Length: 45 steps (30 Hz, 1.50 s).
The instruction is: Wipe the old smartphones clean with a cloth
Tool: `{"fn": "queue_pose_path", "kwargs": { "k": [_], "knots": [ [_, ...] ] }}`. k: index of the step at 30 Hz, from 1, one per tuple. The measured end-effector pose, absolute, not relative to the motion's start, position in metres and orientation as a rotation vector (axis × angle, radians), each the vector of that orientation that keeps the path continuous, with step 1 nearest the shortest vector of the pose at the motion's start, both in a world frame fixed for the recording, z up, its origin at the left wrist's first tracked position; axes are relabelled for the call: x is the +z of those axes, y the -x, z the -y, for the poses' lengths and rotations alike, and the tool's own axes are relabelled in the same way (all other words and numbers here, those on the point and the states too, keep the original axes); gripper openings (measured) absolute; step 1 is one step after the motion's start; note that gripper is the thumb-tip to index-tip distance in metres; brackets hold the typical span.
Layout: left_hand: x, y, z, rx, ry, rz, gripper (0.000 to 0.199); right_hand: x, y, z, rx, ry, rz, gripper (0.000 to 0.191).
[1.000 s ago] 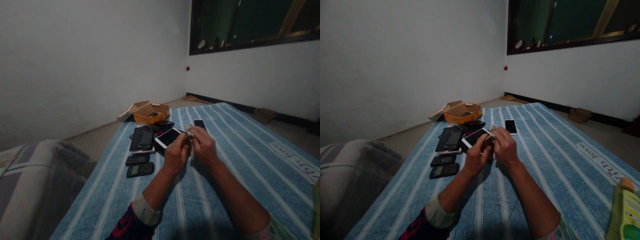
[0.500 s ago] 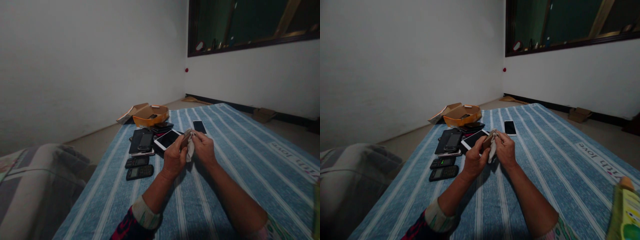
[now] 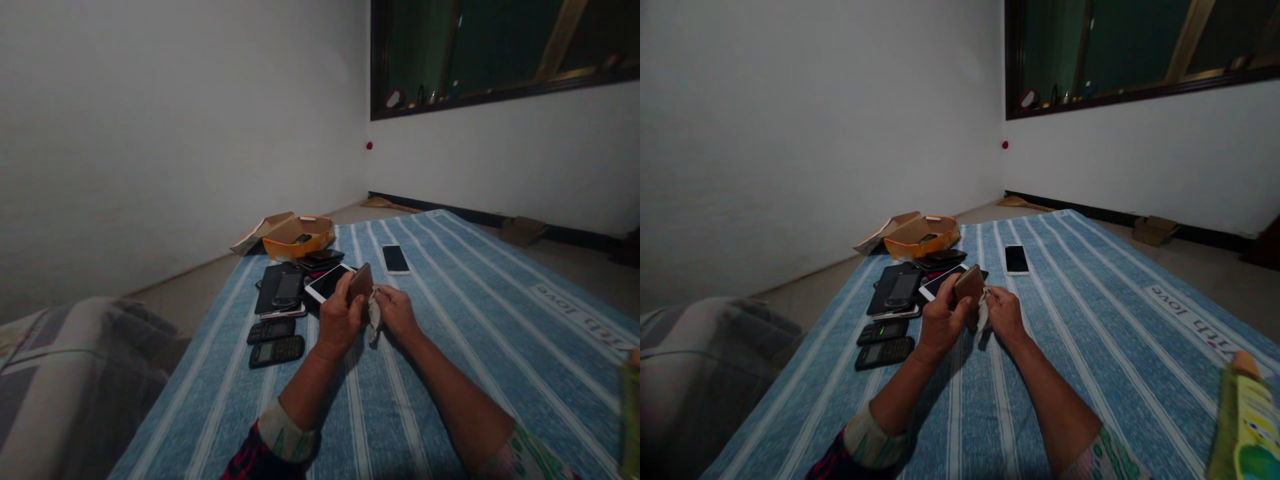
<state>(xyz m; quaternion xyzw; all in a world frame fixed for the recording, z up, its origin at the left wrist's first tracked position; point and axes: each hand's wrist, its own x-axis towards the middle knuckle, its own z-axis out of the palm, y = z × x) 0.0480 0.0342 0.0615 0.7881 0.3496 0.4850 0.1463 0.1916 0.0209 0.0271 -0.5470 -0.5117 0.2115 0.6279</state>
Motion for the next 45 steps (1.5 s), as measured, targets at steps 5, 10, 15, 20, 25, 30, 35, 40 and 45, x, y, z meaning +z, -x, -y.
{"fn": "queue_pose_path", "kwargs": {
  "k": [5, 10, 15, 20, 25, 30, 35, 40, 45],
  "knots": [
    [0.06, -0.05, -0.032, 1.384, -2.319, -0.988, 0.045, 0.042, -0.189, -0.019, 0.435, 1.174, 1.145, 0.035],
    [0.06, -0.05, -0.032, 1.378, -2.293, -0.995, 0.044, 0.034, -0.19, -0.021, 0.503, 1.216, 1.18, 0.035],
    [0.06, -0.047, -0.036, 1.356, -2.221, -1.047, 0.046, 0.019, -0.194, -0.022, 0.566, 1.259, 1.23, 0.028],
    [0.059, -0.046, -0.037, 1.411, -2.203, -1.05, 0.045, 0.021, -0.192, -0.021, 0.562, 1.257, 1.216, 0.029],
    [0.058, -0.047, -0.031, 1.386, -2.277, -1.008, 0.045, 0.034, -0.188, -0.019, 0.515, 1.161, 1.17, 0.038],
    [0.059, -0.047, -0.029, 1.401, -2.281, -1.016, 0.047, 0.031, -0.188, -0.021, 0.634, 1.094, 1.148, 0.038],
    [0.057, -0.045, -0.034, 1.432, -2.179, -1.059, 0.047, 0.021, -0.191, -0.022, 0.783, 1.146, 1.172, 0.032],
    [0.054, -0.046, -0.037, 1.459, -2.024, -1.067, 0.046, 0.023, -0.193, -0.021, 0.798, 1.164, 1.192, 0.031],
    [0.053, -0.051, -0.036, 1.464, -1.705, -0.995, 0.047, 0.027, -0.201, -0.02, 0.746, 1.207, 1.206, 0.027]
  ]
}}
